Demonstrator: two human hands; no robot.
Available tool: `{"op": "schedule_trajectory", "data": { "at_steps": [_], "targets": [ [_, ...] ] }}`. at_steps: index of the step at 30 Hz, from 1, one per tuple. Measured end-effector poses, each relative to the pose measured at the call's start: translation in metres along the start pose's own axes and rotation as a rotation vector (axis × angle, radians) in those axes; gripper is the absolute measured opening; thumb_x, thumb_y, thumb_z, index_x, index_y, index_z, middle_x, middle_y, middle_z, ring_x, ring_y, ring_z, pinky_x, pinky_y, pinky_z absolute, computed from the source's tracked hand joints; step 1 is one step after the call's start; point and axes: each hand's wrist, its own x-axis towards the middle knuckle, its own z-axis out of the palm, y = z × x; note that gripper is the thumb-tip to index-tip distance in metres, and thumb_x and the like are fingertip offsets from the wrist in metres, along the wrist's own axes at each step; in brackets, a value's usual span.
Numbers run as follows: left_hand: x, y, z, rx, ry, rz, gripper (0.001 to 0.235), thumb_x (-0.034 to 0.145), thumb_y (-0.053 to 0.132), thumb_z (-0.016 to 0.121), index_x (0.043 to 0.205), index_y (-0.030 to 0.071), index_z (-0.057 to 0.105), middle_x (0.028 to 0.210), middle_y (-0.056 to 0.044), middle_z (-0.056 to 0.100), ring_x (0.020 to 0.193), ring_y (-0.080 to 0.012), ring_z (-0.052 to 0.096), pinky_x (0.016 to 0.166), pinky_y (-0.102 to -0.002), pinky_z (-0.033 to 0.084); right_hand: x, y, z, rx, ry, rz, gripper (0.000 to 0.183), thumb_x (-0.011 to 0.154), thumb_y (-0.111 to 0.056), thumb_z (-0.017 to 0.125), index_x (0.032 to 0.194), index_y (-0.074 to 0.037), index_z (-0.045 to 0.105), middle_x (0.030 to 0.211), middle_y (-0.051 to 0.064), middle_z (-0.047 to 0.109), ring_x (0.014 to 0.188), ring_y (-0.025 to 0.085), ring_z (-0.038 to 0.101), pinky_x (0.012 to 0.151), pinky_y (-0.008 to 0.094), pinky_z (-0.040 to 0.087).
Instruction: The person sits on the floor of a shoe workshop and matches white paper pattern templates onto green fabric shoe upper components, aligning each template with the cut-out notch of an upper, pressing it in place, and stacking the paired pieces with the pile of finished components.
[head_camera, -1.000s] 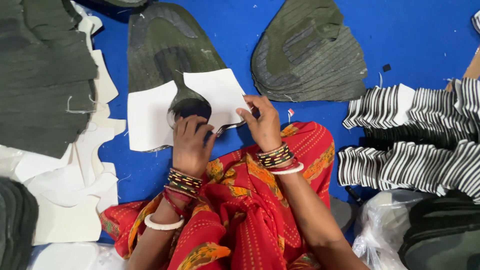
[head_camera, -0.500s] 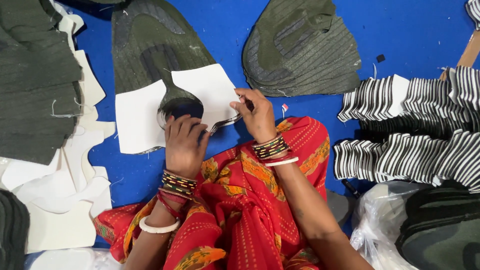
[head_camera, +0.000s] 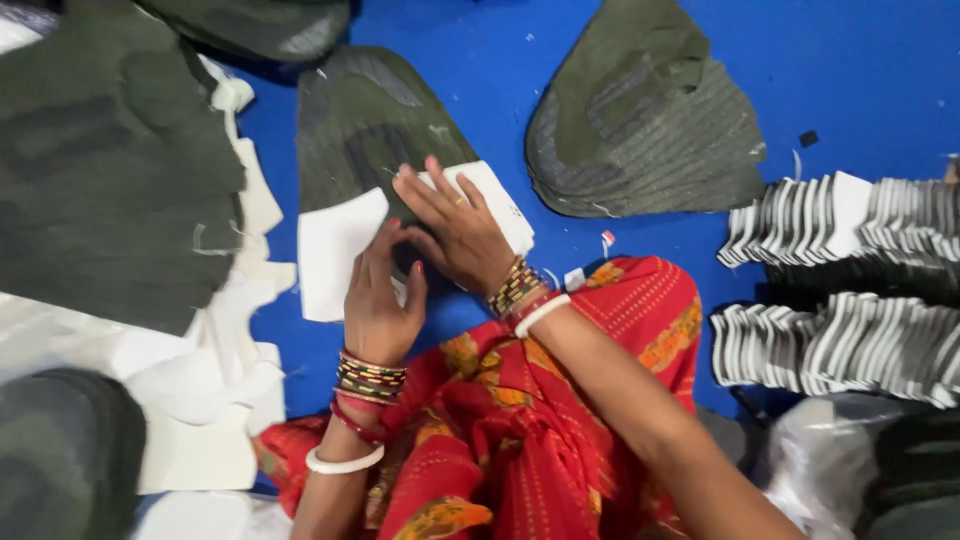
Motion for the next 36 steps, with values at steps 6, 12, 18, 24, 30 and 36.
{"op": "schedule_trajectory", "data": {
  "at_steps": [6,12,18,24,30,36],
  "targets": [
    [0.015,-0.05,0.0,0.484,-0.051,0.027,0.071,0.097,0.045,0.064,0.156,0.011,0.043,0.165,-0.016,0.035,0.152,-0.0391,0.03,0.12,-0.057,0.028,-0.008,0.009,0.009,-0.038,-0.135,-0.009,0.066,0.1,-0.044,0.061,0.158,-0.016,0.043,0.166,0.004,0.039,0.155,0.029,0.031,0.123,0.051,0.028],
    [0.022,-0.009,-0.006,0.712,-0.124,-0.185,0.083,0.085,0.063,0.067,0.154,0.026,0.04,0.163,-0.018,0.023,0.149,-0.0464,0.021,0.109,-0.068,0.024,-0.047,0.056,-0.023,-0.274,-0.188,0.211,0.068,0.095,-0.046,0.062,0.156,-0.022,0.045,0.166,0.003,0.032,0.152,0.031,0.027,0.118,0.055,0.025],
    [0.01,-0.057,-0.021,0.106,0.132,-0.573,0.101,0.086,0.055,0.072,0.158,-0.002,0.03,0.149,-0.034,0.048,0.13,-0.0484,0.054,0.109,-0.052,0.045,-0.08,0.134,-0.047,-0.282,0.002,0.563,0.066,0.084,-0.039,0.078,0.141,-0.013,0.056,0.152,0.017,0.045,0.147,0.042,0.035,0.109,0.054,0.04],
    [-0.003,-0.045,-0.011,0.36,0.097,-0.353,0.117,0.07,0.05,0.089,0.149,-0.015,0.032,0.136,-0.041,0.055,0.122,-0.053,0.058,0.102,-0.049,0.048,-0.064,0.132,-0.054,-0.365,-0.084,0.548,0.077,0.065,-0.039,0.087,0.133,-0.014,0.061,0.139,0.02,0.052,0.135,0.041,0.043,0.101,0.053,0.044],
    [-0.026,-0.01,-0.006,0.436,0.112,-0.361,0.12,0.064,0.048,0.091,0.147,-0.015,0.031,0.136,-0.041,0.052,0.127,-0.053,0.054,0.107,-0.05,0.043,-0.058,0.127,-0.053,-0.411,-0.059,0.471,0.073,0.071,-0.048,0.085,0.127,-0.008,0.062,0.13,0.023,0.053,0.129,0.042,0.045,0.097,0.054,0.043],
    [-0.041,-0.014,-0.012,-0.054,0.059,-0.671,0.128,0.082,0.053,0.073,0.161,-0.009,-0.005,0.152,-0.044,0.032,0.138,-0.0512,0.044,0.115,-0.047,0.036,-0.047,0.136,-0.05,-0.362,-0.012,0.475,0.059,0.077,-0.049,0.084,0.113,-0.007,0.064,0.112,0.019,0.055,0.11,0.039,0.053,0.089,0.049,0.046]
  ]
}}
